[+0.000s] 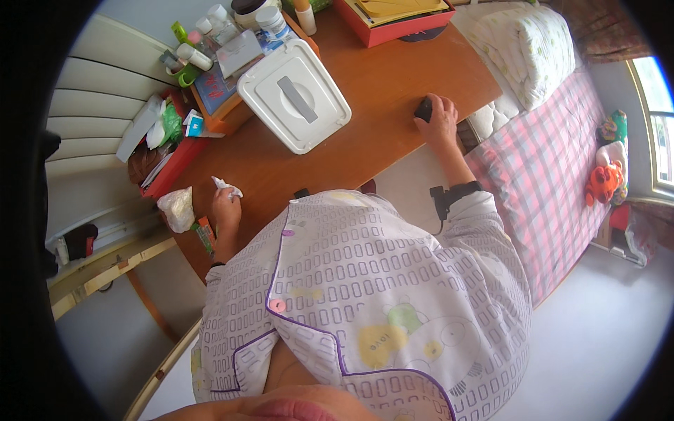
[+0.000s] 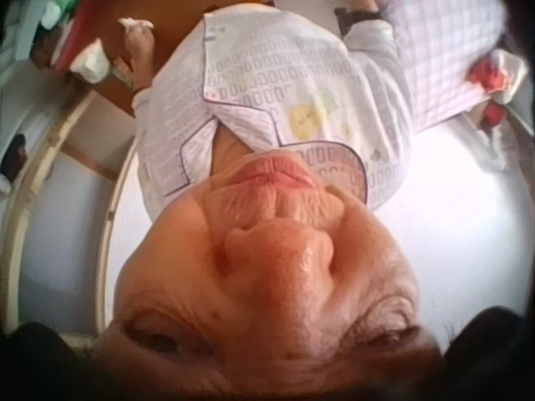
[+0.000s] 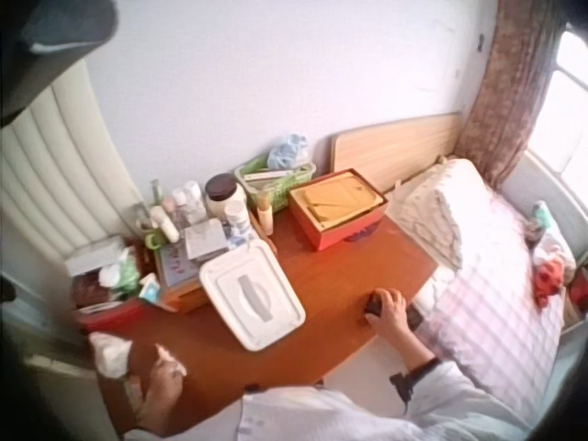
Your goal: The person organizes items on a cluttered wooden table. They pick up and place down a white plastic container, a black wallet, a red envelope, a brown purse, and several small packets. They also open a drawer and handle a white envelope.
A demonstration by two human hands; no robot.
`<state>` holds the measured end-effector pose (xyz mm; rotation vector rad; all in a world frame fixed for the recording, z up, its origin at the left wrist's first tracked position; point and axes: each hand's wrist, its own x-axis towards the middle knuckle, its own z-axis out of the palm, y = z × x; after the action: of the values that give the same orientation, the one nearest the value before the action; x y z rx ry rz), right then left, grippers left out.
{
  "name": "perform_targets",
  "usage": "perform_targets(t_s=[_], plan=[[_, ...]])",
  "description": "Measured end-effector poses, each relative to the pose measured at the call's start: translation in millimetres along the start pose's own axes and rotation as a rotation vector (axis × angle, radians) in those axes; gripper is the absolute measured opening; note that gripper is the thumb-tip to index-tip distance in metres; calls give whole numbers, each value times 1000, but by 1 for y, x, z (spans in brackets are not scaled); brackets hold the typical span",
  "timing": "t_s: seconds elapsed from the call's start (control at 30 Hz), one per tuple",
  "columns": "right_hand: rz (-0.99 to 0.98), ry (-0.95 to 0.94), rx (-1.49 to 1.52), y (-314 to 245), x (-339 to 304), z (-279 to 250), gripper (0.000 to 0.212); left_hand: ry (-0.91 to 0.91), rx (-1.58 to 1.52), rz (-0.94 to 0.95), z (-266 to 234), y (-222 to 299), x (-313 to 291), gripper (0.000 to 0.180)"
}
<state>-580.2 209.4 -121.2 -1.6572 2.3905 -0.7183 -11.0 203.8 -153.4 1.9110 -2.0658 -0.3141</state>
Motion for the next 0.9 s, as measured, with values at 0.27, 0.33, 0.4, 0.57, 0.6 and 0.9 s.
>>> perform_targets(t_s=[0.27, 0.33, 0.4, 0.57, 0.6, 0.9], plan=[[-68, -143, -130, 43, 19, 16, 83, 6, 30, -15, 10, -3, -4, 18], [-59, -131, -157, 48, 20, 22, 83, -20, 47, -39, 11, -2, -3, 18], [-75, -134, -132, 50, 21, 21, 83, 26, 47, -15, 11, 4, -5, 15], [-54, -195, -70, 31, 15, 21, 81, -1, 14, 82, 14, 42, -16, 7], [-27, -219, -31, 24, 12, 21, 81, -3, -26, 151, 15, 51, -19, 7], [-161, -682, 532, -100, -24, 32, 76, -294, -305, 232, 29, 118, -24, 31]])
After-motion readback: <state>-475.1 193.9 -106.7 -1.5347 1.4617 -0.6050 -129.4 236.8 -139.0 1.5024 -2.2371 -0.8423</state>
